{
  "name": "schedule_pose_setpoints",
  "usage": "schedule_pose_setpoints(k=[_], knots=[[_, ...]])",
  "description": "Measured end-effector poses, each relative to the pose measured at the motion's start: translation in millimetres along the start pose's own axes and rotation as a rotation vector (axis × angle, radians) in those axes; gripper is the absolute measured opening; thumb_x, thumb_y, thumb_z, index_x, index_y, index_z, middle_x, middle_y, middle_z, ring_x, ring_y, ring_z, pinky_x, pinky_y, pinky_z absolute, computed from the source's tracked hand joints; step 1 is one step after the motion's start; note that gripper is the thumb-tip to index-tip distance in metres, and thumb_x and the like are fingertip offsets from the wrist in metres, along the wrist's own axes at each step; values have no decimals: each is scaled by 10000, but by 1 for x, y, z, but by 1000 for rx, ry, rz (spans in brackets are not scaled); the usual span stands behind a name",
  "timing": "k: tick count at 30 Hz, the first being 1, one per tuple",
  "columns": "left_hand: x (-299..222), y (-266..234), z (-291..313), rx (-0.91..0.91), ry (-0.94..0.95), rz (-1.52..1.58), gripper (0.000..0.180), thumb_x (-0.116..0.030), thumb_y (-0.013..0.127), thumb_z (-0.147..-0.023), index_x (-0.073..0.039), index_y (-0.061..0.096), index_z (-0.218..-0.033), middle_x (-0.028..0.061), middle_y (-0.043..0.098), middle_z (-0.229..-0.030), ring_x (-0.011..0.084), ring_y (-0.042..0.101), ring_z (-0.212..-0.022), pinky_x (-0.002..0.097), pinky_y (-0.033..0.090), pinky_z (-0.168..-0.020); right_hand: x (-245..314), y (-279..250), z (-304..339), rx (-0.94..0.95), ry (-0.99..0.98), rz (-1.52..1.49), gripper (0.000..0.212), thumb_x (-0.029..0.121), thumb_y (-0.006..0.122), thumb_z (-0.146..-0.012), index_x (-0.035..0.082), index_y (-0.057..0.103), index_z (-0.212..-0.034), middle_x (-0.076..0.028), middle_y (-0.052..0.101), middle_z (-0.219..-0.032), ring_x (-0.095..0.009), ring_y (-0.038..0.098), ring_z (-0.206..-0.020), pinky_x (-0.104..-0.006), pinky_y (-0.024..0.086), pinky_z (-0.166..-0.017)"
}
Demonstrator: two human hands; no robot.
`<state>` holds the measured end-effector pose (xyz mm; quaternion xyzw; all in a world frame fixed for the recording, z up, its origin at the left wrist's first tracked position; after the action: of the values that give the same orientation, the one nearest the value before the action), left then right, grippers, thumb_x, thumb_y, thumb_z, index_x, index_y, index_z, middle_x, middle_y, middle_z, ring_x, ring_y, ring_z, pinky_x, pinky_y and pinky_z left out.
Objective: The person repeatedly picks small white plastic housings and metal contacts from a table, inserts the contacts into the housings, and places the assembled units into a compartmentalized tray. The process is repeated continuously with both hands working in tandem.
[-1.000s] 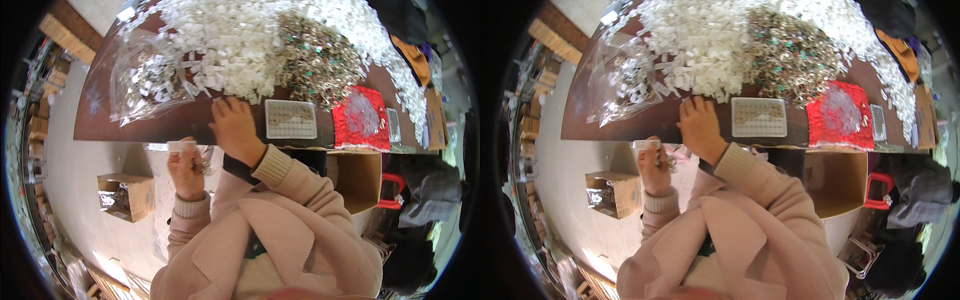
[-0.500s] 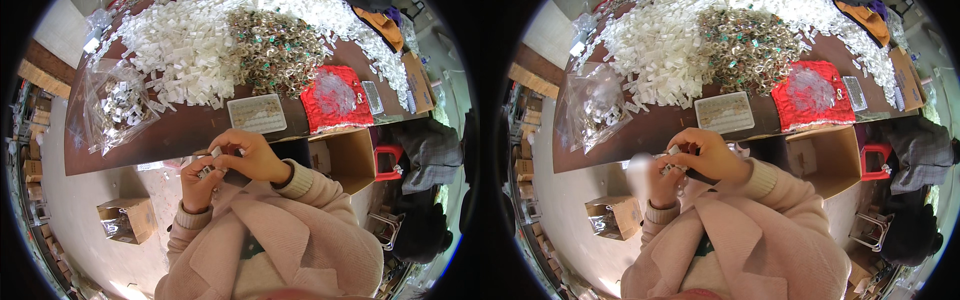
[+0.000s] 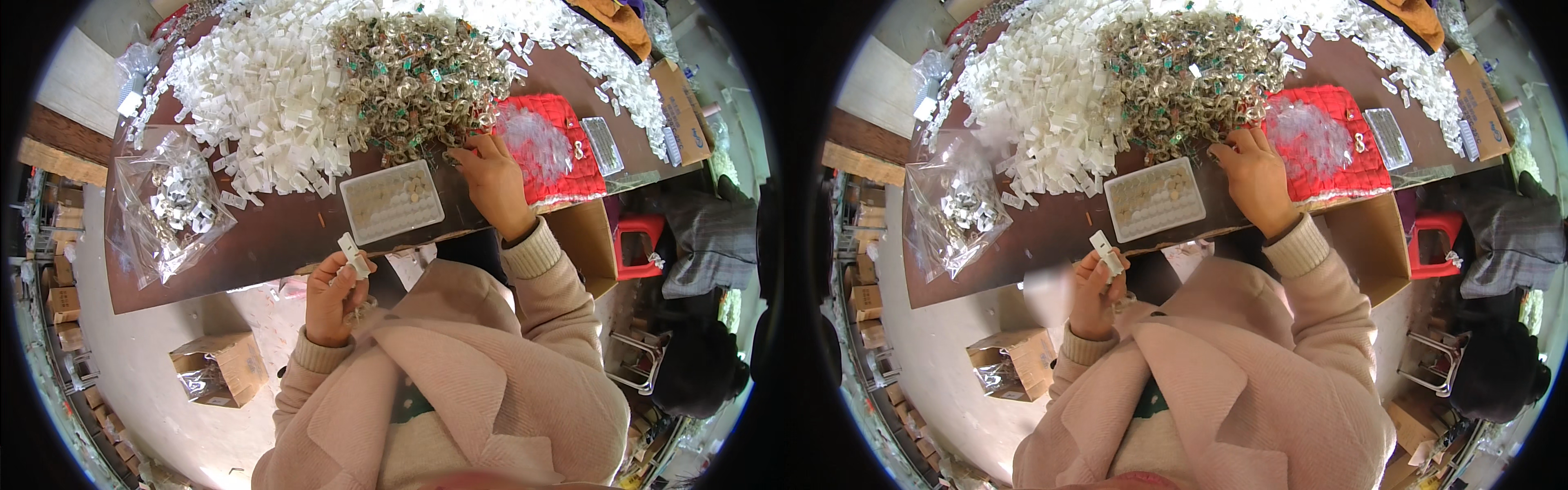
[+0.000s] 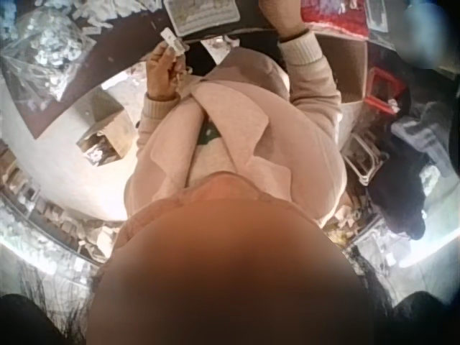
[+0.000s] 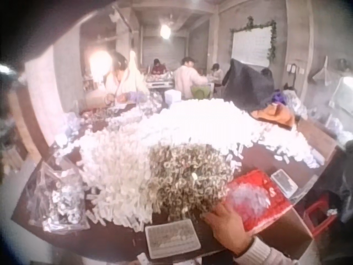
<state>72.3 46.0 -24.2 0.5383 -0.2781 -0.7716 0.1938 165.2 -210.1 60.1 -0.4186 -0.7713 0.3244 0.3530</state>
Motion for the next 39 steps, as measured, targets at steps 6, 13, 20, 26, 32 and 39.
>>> schedule_pose_setpoints(k=[6, 13, 20, 26, 32, 39], knots=[[1, 8, -5, -55, -80, -66, 178, -128, 597, -965, -16, 657, -1091, 70, 708, -897, 28, 411, -533, 176, 271, -454, -6, 12, -7, 24, -131, 113, 152, 63, 683, -756, 85, 677, -906, -85, 586, -908, -298, 578, -926, -411, 503, -751], [-4, 21, -8, 15, -82, -116, 257, -207, 598, -980, 10, 625, -1115, 89, 672, -972, 74, 466, -586, 195, 322, -481, -23, 0, -14, -1, -2, -146, 182, 2, 716, -761, 60, 646, -918, -92, 618, -867, -281, 592, -862, -394, 497, -750], [-11, 35, -11, 24, -67, -68, 159, -105, 585, -957, 9, 659, -1038, 40, 673, -882, 53, 464, -607, 204, 375, -529, -81, -15, -17, -168, 563, -913, 135, 16, 742, -840, 22, 636, -924, -19, 659, -874, -97, 584, -830, -249, 476, -777], [-17, 51, -19, 53, -34, -49, 162, -96, 600, -945, 13, 660, -1048, 24, 645, -834, 48, 413, -555, 198, 303, -485, -67, -40, -34, -328, 363, -1105, 124, 6, 630, -940, 81, 573, -1021, -23, 658, -975, -18, 507, -650, -174, 398, -457], [-29, 61, -22, 80, 36, 21, 157, -55, 618, -930, 20, 648, -1065, 72, 681, -934, 63, 481, -618, 206, 372, -534, -27, -41, -33, -258, 254, -1309, 111, -4, 563, -976, 46, 564, -1076, -69, 635, -1023, -110, 619, -784, -226, 514, -662], [-56, 82, -29, -27, 245, -284, 204, -157, 620, -943, 0, 632, -1073, -8, 524, -629, 35, 379, -466, 204, 266, -414, 73, -57, -20, -110, 0, -860, 212, -72, 708, -779, 49, 721, -953, -122, 672, -907, -281, 663, -822, -338, 543, -717]])
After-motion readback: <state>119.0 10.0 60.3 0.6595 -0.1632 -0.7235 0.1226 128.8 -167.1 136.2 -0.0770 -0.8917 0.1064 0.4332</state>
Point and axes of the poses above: each hand's wrist, its own z-axis away from the middle knuckle, its own y-axis out of the palm, x = y × z, the point moved 8 cm from there along -z, towards the middle knuckle
